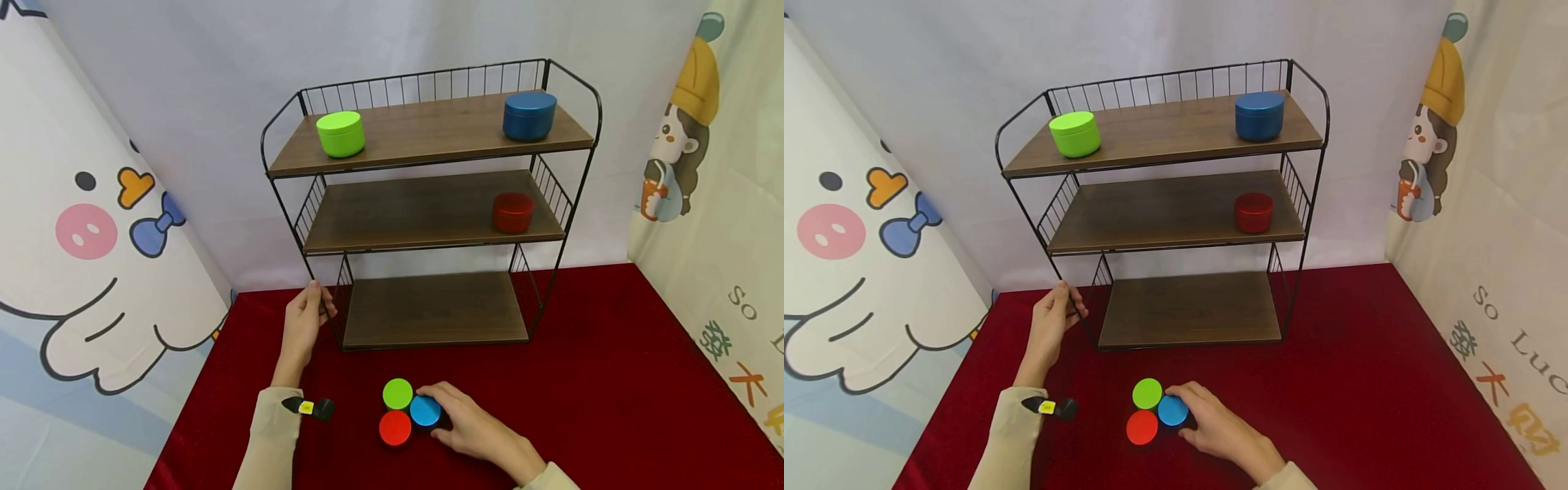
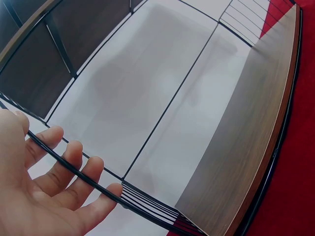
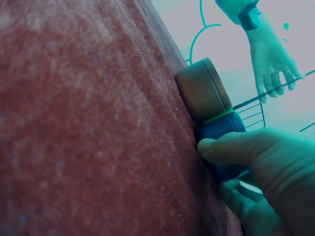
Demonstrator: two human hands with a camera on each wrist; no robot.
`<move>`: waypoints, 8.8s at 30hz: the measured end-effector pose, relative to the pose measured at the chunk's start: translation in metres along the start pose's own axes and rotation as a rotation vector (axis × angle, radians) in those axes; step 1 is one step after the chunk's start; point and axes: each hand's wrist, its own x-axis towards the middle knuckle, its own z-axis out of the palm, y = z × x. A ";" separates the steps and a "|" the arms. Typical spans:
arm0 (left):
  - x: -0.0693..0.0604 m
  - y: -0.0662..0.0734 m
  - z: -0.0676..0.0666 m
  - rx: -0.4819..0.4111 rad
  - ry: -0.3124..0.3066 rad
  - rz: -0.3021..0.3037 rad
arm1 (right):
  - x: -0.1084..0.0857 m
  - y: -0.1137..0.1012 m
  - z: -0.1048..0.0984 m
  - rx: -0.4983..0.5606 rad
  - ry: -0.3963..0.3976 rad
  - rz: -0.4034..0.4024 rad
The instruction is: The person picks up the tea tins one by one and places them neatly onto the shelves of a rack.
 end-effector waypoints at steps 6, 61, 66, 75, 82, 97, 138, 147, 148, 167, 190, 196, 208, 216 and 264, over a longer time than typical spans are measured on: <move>0.000 0.000 0.001 0.001 0.002 -0.004 | -0.001 0.000 -0.003 -0.004 0.011 0.014; 0.002 -0.007 0.005 -0.010 0.059 0.083 | 0.050 -0.045 -0.063 -0.051 0.275 -0.127; 0.002 -0.007 0.008 -0.007 0.096 0.082 | 0.059 -0.053 -0.075 -0.060 0.298 -0.182; -0.003 0.007 0.010 -0.018 0.105 0.066 | 0.075 -0.069 -0.102 -0.130 0.347 -0.281; -0.013 0.026 0.011 0.014 0.097 0.070 | 0.087 -0.087 -0.121 -0.162 0.374 -0.372; 0.006 -0.011 0.007 -0.027 0.096 0.097 | 0.113 -0.126 -0.162 -0.223 0.366 -0.489; 0.005 -0.010 0.006 -0.032 0.084 0.099 | 0.181 -0.166 -0.203 -0.372 0.182 -0.200; 0.005 -0.009 0.005 -0.009 0.077 0.100 | 0.193 -0.163 -0.201 -0.357 0.143 -0.155; 0.005 -0.009 0.005 -0.010 0.077 0.099 | 0.195 -0.162 -0.201 -0.349 0.139 -0.150; 0.005 -0.009 0.006 -0.002 0.090 0.104 | 0.206 -0.156 -0.200 -0.305 0.100 -0.068; 0.004 -0.008 0.006 -0.011 0.081 0.103 | 0.207 -0.158 -0.198 -0.282 0.074 -0.022; 0.004 -0.009 0.007 -0.012 0.083 0.104 | 0.202 -0.159 -0.199 -0.268 0.096 -0.035; 0.004 -0.008 0.006 -0.008 0.087 0.105 | 0.180 -0.156 -0.198 -0.339 0.174 -0.089; 0.004 -0.009 0.006 -0.005 0.088 0.110 | 0.162 -0.153 -0.199 -0.317 0.277 -0.175; 0.005 -0.010 0.005 0.009 0.081 0.106 | 0.054 -0.068 -0.107 -0.132 0.441 -0.384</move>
